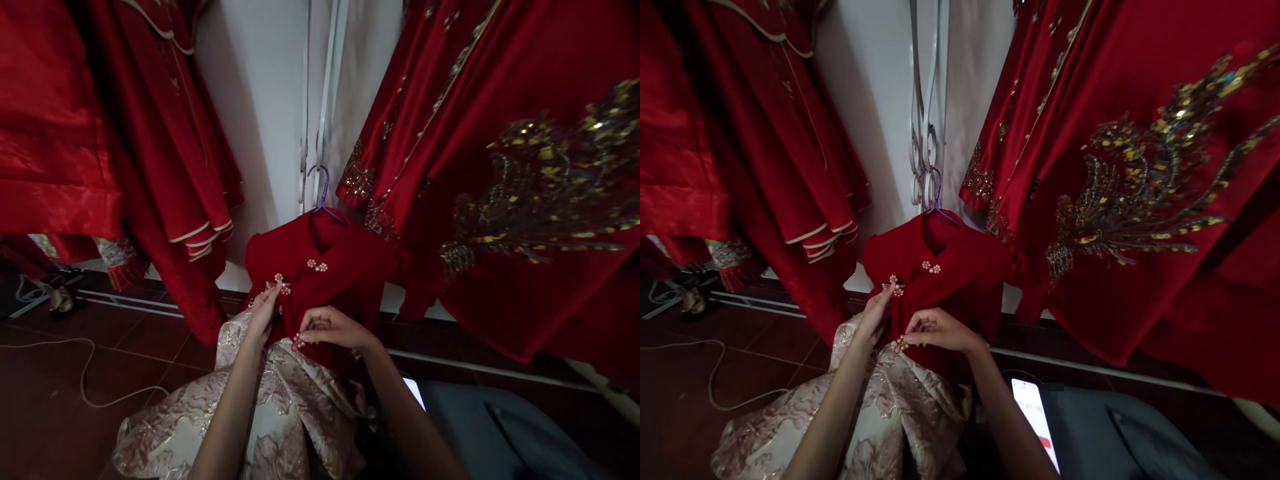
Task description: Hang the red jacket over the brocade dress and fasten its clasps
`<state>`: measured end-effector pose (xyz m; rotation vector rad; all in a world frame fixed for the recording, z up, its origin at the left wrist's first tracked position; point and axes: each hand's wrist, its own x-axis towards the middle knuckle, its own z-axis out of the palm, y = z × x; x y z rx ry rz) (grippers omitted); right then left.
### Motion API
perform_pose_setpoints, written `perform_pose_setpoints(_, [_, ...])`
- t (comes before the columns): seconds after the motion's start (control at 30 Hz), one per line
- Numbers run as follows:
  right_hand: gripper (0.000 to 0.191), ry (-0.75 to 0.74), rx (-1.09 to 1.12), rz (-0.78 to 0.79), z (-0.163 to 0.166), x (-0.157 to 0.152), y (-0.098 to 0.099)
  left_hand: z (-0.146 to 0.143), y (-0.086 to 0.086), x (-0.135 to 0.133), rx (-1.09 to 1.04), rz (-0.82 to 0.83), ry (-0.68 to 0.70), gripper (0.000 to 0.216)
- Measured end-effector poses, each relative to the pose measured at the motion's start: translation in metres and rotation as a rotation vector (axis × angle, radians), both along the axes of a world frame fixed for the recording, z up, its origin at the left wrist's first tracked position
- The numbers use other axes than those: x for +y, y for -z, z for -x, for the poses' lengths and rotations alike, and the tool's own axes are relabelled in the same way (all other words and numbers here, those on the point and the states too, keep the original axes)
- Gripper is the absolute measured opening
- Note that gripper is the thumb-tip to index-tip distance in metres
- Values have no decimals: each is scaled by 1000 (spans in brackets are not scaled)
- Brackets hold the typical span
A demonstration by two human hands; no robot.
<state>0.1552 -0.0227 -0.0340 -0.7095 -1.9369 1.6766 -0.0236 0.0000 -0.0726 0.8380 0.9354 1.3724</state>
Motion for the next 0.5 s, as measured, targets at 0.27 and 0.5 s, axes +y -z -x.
perform_pose_setpoints(0.27, [28,44,-44,-6,5,-2,1,6,4,13,135,-81,-130,37])
perform_pose_setpoints(0.5, [28,64,-34,4,8,0,6,0,-5,11,191,-76,-120,29])
